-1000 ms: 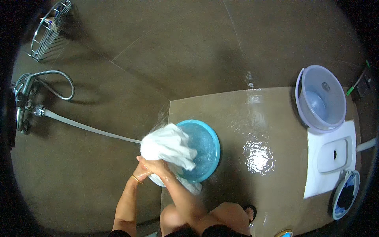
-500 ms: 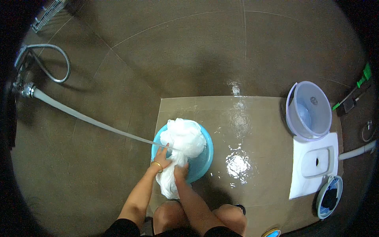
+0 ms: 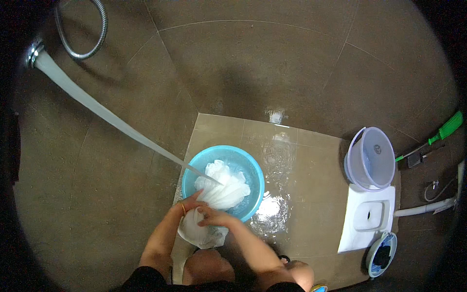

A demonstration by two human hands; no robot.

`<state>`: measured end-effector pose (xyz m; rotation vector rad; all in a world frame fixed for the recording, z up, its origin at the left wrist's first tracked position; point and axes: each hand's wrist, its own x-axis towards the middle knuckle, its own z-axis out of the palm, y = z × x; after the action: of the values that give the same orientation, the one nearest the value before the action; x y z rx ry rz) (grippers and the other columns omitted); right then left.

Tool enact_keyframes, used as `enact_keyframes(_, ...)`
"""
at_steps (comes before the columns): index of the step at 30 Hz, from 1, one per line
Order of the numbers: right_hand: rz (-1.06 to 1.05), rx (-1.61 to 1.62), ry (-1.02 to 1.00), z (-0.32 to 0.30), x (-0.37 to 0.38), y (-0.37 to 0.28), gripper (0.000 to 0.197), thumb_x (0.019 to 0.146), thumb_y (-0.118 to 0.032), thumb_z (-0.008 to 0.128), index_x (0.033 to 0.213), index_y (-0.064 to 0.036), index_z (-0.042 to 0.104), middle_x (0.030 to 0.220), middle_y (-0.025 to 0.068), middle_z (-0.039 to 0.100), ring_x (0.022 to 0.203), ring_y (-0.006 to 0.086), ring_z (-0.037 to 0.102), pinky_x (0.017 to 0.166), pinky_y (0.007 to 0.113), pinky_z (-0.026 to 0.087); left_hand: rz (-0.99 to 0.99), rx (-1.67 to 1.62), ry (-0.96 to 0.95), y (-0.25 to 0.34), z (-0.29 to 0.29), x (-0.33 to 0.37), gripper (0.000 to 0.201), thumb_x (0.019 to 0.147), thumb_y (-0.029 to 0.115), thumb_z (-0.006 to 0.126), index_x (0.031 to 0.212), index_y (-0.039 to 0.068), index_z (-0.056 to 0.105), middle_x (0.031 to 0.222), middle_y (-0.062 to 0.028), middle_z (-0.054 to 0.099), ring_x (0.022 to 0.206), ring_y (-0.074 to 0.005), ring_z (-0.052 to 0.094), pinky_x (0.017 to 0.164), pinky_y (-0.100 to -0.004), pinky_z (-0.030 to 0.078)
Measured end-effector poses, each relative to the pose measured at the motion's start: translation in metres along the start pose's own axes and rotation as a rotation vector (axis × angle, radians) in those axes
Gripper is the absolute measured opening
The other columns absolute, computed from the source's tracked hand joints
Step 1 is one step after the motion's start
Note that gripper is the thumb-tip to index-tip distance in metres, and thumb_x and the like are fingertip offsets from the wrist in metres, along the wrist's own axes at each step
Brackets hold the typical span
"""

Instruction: The person washes a white cloth by hand in a blue basin under running water, scrubbing and rinsing the fabric multiple times.

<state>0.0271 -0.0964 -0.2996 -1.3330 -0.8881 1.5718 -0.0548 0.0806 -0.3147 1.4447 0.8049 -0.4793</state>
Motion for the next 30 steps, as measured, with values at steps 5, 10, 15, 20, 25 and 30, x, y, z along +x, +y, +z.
enact_keyframes(5,0.465,0.097,-0.047,-0.076,-0.041,0.011,0.050,0.084,-0.034,0.059,0.128,-0.0149,0.046,0.113,0.0089,0.054,0.096,0.0149,0.057,0.077,0.029,0.050,0.485,0.034,-0.017,-0.033,0.038,-0.027,0.084,0.066,0.010,0.070,0.139,0.006,0.029,0.139,-0.0157,0.034,0.127,-0.0247,0.033,0.104,-0.0338,0.028)
enact_keyframes(10,0.834,0.095,0.548,-0.105,-0.012,0.019,0.078,0.084,-0.050,0.051,0.142,-0.0119,0.017,0.121,0.0191,0.050,0.104,0.0244,0.055,0.085,0.034,0.049,0.516,0.660,-0.335,-0.007,0.049,-0.037,0.080,0.072,0.026,0.073,0.138,0.006,0.032,0.134,-0.0219,0.039,0.128,-0.0289,0.035,0.105,-0.0372,0.028)
enact_keyframes(15,0.539,0.056,1.070,-0.070,0.055,0.110,0.093,0.081,-0.047,0.058,0.140,0.0043,0.007,0.139,0.0260,0.029,0.127,0.0319,0.035,0.104,0.038,0.029,0.024,0.238,0.399,0.013,0.012,0.050,0.104,0.068,0.050,0.072,0.142,0.004,0.014,0.135,-0.0254,0.037,0.123,-0.0340,0.040,0.100,-0.0396,0.035)
enact_keyframes(20,-0.031,0.609,0.903,-0.043,0.051,0.093,0.055,0.081,-0.030,0.065,0.123,0.0003,0.046,0.113,0.0124,0.057,0.104,0.0246,0.054,0.091,0.033,0.042,-0.188,-0.508,0.384,-0.017,0.026,0.112,0.111,0.065,0.054,0.073,0.142,0.005,0.010,0.133,-0.0226,0.039,0.118,-0.0323,0.045,0.094,-0.0454,0.041)
enact_keyframes(25,0.077,0.611,0.622,-0.058,-0.016,-0.063,0.038,0.084,-0.030,0.062,0.111,-0.0038,0.056,0.105,0.0094,0.060,0.093,0.0190,0.056,0.082,0.031,0.044,0.016,-0.818,-0.103,-0.048,0.020,0.134,0.069,0.070,0.026,0.072,0.125,-0.003,0.043,0.110,-0.0206,0.057,0.090,-0.0317,0.061,0.077,-0.0405,0.050)
enact_keyframes(30,0.021,0.116,0.958,-0.072,-0.113,-0.081,0.025,0.087,-0.026,0.060,0.098,-0.0040,0.060,0.089,0.0002,0.061,0.081,0.0093,0.054,0.074,0.025,0.044,0.267,-0.833,0.243,0.008,0.039,0.086,0.039,0.060,-0.002,0.063,0.098,0.000,0.053,0.088,-0.0131,0.059,0.077,-0.0247,0.059,0.070,-0.0373,0.050)
